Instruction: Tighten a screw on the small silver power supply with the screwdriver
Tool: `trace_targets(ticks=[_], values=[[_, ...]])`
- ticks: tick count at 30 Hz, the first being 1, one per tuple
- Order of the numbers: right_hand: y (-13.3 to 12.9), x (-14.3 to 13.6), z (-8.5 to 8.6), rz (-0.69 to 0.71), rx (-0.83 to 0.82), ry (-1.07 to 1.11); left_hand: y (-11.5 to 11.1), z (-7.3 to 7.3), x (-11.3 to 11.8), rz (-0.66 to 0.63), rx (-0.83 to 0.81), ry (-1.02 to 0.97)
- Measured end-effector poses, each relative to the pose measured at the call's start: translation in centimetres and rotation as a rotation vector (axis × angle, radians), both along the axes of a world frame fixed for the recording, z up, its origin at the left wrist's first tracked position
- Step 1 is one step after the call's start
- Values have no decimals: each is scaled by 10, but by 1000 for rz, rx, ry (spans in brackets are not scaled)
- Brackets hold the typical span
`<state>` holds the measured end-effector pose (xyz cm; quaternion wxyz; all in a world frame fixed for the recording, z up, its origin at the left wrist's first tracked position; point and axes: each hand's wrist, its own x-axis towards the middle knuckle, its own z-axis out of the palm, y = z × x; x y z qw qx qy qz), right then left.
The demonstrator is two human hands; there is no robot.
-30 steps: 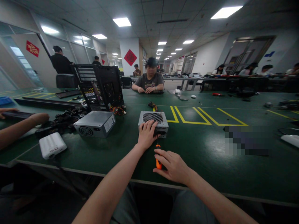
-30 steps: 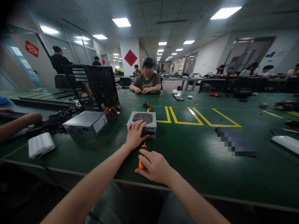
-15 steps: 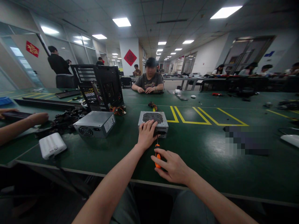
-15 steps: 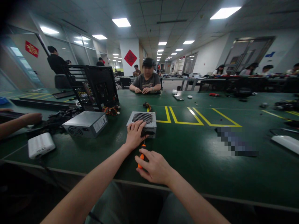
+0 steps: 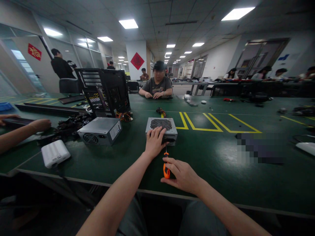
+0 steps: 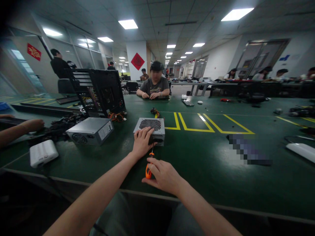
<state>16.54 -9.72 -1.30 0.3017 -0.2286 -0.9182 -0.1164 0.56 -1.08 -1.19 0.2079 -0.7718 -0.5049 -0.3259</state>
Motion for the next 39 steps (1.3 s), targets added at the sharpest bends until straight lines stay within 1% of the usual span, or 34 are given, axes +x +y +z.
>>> trace_targets(ticks=[6, 11, 14, 17, 20, 22, 28, 33, 39], values=[[-1, 0, 7, 13, 103, -65, 0, 0, 0, 3, 9, 11], [-1, 0, 5, 12, 119, -46, 0, 1, 0, 2, 0, 12], [-1, 1, 1, 20, 82, -5, -1, 2, 0, 9, -11, 16], [-1, 1, -2, 9, -17, 33, -2, 2, 0, 12, -16, 15], [-1, 2, -1, 15, -119, 36, -1, 2, 0, 11, -10, 14], [-2, 2, 2, 25, -134, 6, -1, 2, 0, 12, -3, 17], [-4, 1, 9, 19, -3, -115, 0, 0, -1, 11, -4, 17], [-3, 1, 5, 26, 35, -45, 0, -1, 0, 4, 6, 10], [0, 0, -1, 10, 42, 22, 0, 0, 0, 4, 11, 12]])
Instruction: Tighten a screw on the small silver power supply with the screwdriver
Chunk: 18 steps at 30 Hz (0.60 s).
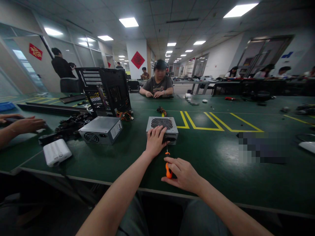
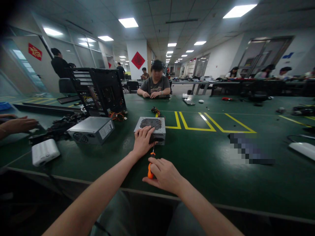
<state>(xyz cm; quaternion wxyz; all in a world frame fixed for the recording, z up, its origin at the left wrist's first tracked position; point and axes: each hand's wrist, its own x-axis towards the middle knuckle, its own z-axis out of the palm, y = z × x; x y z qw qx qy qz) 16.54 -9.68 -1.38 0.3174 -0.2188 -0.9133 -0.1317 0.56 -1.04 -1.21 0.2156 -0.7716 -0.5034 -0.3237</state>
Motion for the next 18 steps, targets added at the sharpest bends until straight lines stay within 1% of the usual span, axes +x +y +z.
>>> trace_targets(ticks=[4, 7, 10, 16, 18], values=[[0, 0, -1, -28, 2, 13, 0, 1, 0, 6, -2, 8], [0, 0, 1, -51, 12, -52, -1, 1, 0, 5, -9, 6], [0, 1, 3, -46, 5, -120, -2, 2, 0, 2, -10, 3], [-4, 2, 6, -9, -143, -110, -1, 2, 0, 7, -15, 17], [-5, 2, 7, 2, -142, -98, -1, 1, 0, 9, -14, 21]])
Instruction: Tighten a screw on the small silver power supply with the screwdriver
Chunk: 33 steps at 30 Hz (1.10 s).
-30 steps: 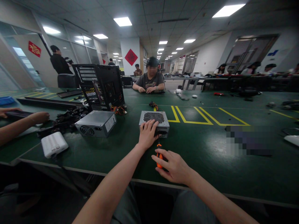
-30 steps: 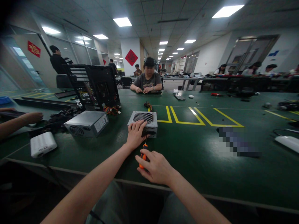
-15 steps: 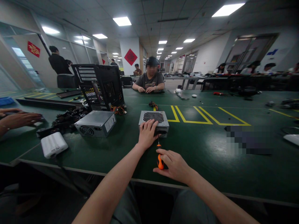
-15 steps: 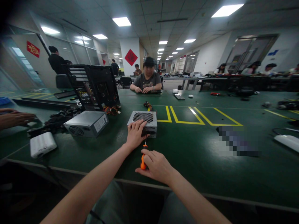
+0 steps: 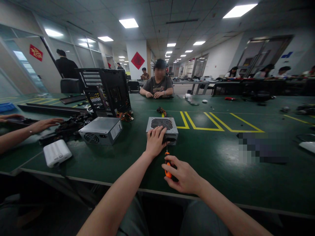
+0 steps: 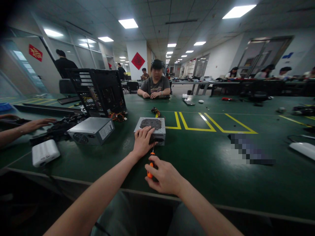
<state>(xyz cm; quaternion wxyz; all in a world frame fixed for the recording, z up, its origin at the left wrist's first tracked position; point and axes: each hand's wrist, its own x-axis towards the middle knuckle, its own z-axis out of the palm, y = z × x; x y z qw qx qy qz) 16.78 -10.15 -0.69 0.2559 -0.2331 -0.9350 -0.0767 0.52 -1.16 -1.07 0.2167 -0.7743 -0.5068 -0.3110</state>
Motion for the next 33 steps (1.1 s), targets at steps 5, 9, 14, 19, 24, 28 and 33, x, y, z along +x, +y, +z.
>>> trace_targets(ticks=[5, 9, 14, 19, 24, 28, 33], values=[[0, -1, 0, 31, 28, 14, 1, -1, 0, 5, 3, -15], [1, -3, -1, 1, 40, 47, 1, -2, 0, 4, 3, -15], [2, -3, -2, -26, 44, 29, 1, -1, 0, 3, 1, -13], [1, -2, 1, -21, 61, -71, 0, 0, 0, 8, -9, -5], [0, -2, 0, -12, -4, -34, 0, 0, 0, 7, -6, 1], [-1, -2, 1, 7, -17, -1, 0, 0, -1, 3, -2, -5], [0, -3, 0, 25, 23, 29, 0, 0, 1, 6, -9, -10]])
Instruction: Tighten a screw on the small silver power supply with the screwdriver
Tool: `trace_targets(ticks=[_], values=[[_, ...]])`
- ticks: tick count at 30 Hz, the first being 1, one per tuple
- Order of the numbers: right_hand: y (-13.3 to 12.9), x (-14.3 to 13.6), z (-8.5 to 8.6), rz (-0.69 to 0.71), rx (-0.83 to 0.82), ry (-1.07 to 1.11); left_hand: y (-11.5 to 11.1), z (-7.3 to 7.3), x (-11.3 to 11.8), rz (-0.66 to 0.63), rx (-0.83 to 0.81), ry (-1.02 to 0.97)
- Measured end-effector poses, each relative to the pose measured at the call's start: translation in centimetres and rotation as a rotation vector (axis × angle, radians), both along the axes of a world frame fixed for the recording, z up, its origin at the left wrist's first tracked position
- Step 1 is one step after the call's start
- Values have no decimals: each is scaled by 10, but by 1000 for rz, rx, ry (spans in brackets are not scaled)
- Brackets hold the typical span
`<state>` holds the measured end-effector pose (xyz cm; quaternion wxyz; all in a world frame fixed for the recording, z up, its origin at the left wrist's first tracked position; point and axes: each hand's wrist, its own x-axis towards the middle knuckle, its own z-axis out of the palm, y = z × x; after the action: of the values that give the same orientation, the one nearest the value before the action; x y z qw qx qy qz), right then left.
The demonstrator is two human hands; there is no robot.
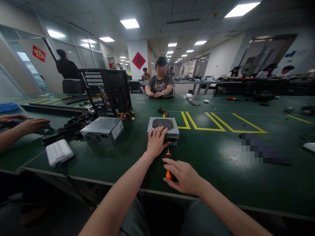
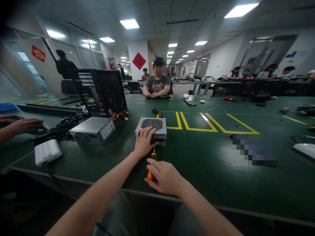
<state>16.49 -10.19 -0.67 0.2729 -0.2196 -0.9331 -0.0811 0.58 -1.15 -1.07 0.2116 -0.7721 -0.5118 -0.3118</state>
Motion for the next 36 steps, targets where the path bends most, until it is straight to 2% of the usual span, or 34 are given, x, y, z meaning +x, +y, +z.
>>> trace_targets(ticks=[7, 13, 17, 22, 26, 31, 36], values=[[3, 0, -4, 0, -37, 15, 0, 0, 0, 3, 1, -2], [2, 0, 2, -6, 65, -70, -1, 0, 0, -7, 1, -9], [3, 0, -1, -23, 89, -39, -1, 1, 0, -10, -7, -16], [4, 2, -8, -11, -17, 63, -1, 1, 0, -13, -27, -18], [1, 2, -4, -34, -119, 17, 0, 1, -1, -21, -22, -18], [-1, 0, 4, -30, -6, -104, 1, -1, -1, -14, -16, -19], [1, 1, 2, 2, 44, -38, 0, -1, -1, -8, -3, -14]])
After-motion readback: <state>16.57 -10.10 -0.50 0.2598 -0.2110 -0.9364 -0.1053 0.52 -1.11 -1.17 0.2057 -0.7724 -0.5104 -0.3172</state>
